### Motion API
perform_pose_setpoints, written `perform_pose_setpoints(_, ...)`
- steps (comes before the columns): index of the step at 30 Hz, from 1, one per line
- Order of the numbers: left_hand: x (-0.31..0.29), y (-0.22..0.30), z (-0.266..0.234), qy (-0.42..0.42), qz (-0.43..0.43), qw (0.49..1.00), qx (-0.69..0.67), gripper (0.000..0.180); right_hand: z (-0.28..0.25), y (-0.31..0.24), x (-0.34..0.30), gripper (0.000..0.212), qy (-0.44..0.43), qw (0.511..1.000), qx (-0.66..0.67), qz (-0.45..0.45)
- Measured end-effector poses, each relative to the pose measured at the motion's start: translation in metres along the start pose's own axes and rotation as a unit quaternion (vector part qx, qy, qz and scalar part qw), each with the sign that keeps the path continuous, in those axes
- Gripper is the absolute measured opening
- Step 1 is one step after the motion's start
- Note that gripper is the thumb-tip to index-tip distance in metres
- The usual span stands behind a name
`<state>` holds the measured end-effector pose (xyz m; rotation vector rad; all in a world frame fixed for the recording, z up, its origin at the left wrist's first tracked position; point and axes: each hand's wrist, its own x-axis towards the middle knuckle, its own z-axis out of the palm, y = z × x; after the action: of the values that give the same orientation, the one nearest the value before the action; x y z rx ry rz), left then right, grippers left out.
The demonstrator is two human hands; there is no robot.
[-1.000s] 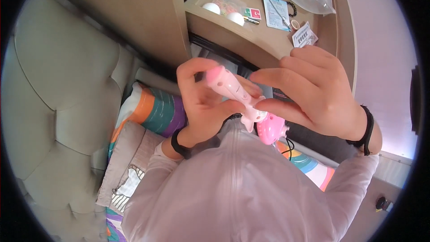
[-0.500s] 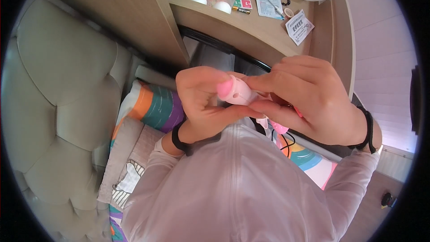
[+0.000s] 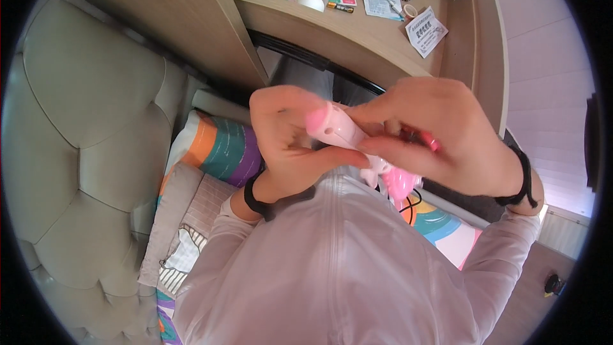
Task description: The person uses a pair of tweezers to clean or repair the internal compartment of a pink toy wand while sitting at a desk.
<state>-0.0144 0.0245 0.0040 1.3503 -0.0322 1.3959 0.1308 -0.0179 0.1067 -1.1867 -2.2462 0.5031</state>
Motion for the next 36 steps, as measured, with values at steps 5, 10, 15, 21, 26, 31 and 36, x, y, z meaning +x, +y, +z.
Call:
perform_pose_setpoints(5, -0.002, 0.0, 0.003, 0.057, -0.079, 0.975, -0.2, 0.066, -0.011, 0.009, 0.005, 0.033, 0.02, 0.993, -0.088, -0.073)
perform_pose_setpoints(10, -0.005, 0.001, 0.004, 0.051, -0.149, 0.939, -0.307, 0.068, -0.008, 0.013, 0.004, 0.041, 0.037, 0.988, -0.083, -0.121)
perform_pose_setpoints(15, -0.006, 0.0, 0.001, 0.0, -0.178, 0.954, -0.242, 0.067, -0.011, 0.012, 0.003, 0.05, -0.008, 0.983, -0.126, -0.13)
perform_pose_setpoints(21, -0.005, 0.004, 0.0, -0.002, -0.218, 0.946, -0.241, 0.064, -0.007, 0.011, -0.005, 0.053, 0.009, 0.959, -0.229, -0.167)
perform_pose_setpoints(26, -0.006, 0.002, 0.001, 0.019, -0.232, 0.946, -0.227, 0.063, 0.0, 0.016, -0.01, 0.052, 0.036, 0.937, -0.285, -0.198)
perform_pose_setpoints(31, -0.007, 0.002, 0.001, 0.022, -0.244, 0.949, -0.199, 0.063, 0.005, 0.013, -0.013, 0.049, 0.038, 0.938, -0.293, -0.182)
perform_pose_setpoints(36, -0.007, 0.002, 0.002, 0.025, -0.258, 0.94, -0.22, 0.063, 0.005, 0.017, -0.014, 0.048, 0.041, 0.932, -0.303, -0.196)
